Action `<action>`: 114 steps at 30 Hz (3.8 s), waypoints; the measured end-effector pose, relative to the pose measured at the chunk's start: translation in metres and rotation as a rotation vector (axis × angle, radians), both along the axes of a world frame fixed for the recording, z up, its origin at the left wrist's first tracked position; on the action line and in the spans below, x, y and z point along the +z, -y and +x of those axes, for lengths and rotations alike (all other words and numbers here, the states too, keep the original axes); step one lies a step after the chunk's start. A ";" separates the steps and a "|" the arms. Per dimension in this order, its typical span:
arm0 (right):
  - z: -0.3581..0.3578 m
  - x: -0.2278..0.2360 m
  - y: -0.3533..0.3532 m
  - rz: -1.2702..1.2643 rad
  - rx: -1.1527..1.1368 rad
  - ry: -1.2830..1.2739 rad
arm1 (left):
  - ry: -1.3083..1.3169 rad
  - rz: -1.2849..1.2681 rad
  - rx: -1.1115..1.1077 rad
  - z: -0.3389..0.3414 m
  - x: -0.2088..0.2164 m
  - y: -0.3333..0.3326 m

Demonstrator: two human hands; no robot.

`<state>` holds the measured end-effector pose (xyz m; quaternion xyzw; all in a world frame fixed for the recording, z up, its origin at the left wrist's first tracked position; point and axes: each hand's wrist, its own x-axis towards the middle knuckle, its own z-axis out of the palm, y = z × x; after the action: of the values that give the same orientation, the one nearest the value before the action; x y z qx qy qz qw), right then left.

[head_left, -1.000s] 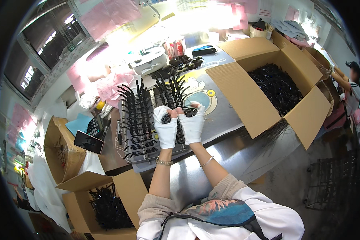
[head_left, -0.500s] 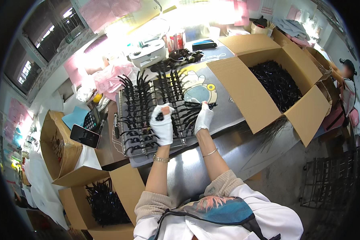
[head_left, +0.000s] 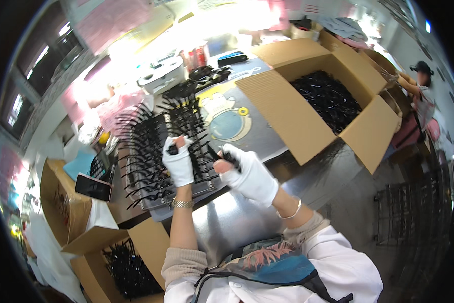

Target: The person repeatedly picks black hair clips from a cardboard box and inserts them into slots on a metal rack. After filling a rack, they carry it to a nearby rack and place it on a shelf, then return to the table to continue the cycle.

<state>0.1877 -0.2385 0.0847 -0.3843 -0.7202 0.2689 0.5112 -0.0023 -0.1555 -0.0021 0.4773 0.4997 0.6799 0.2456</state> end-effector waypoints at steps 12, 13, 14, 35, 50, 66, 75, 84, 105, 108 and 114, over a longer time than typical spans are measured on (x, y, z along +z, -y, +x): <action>0.099 0.070 -0.022 0.299 -0.262 0.252 | -0.148 0.051 0.055 -0.003 0.010 0.005; 0.084 0.041 -0.002 0.144 -0.076 0.425 | -0.093 0.062 -0.005 -0.003 0.011 0.004; 0.054 0.004 0.002 0.053 0.013 0.297 | -0.186 0.046 0.023 -0.005 0.012 0.007; -0.062 -0.177 -0.061 -0.509 0.128 -0.307 | -1.094 0.091 0.133 0.029 -0.019 -0.003; -0.016 -0.183 -0.029 -0.704 -0.012 -0.687 | -0.657 0.066 -0.149 0.020 0.038 0.147; -0.026 -0.108 -0.044 -0.251 -0.122 -0.180 | -1.072 -0.159 -0.006 -0.115 0.066 0.279; -0.118 -0.077 -0.176 -0.213 -0.458 -0.349 | -0.117 -0.252 0.124 -0.002 0.009 -0.043; -0.127 -0.081 -0.250 -0.056 -0.621 -0.184 | -0.028 0.039 -0.033 -0.023 -0.007 -0.167; -0.019 -0.060 -0.178 -0.888 1.067 -1.759 | -0.184 0.001 0.213 -0.009 -0.009 -0.174; -0.018 -0.033 -0.087 -0.980 0.479 -0.955 | -0.657 0.225 0.261 0.006 -0.004 -0.171; 0.045 -0.011 0.013 -0.923 0.098 -0.650 | -1.284 0.264 0.057 0.028 -0.006 -0.169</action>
<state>0.2323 -0.2511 0.0735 -0.4316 -0.3506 0.6838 0.4724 0.0257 0.0135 -0.0084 0.8009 0.4717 0.3217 -0.1802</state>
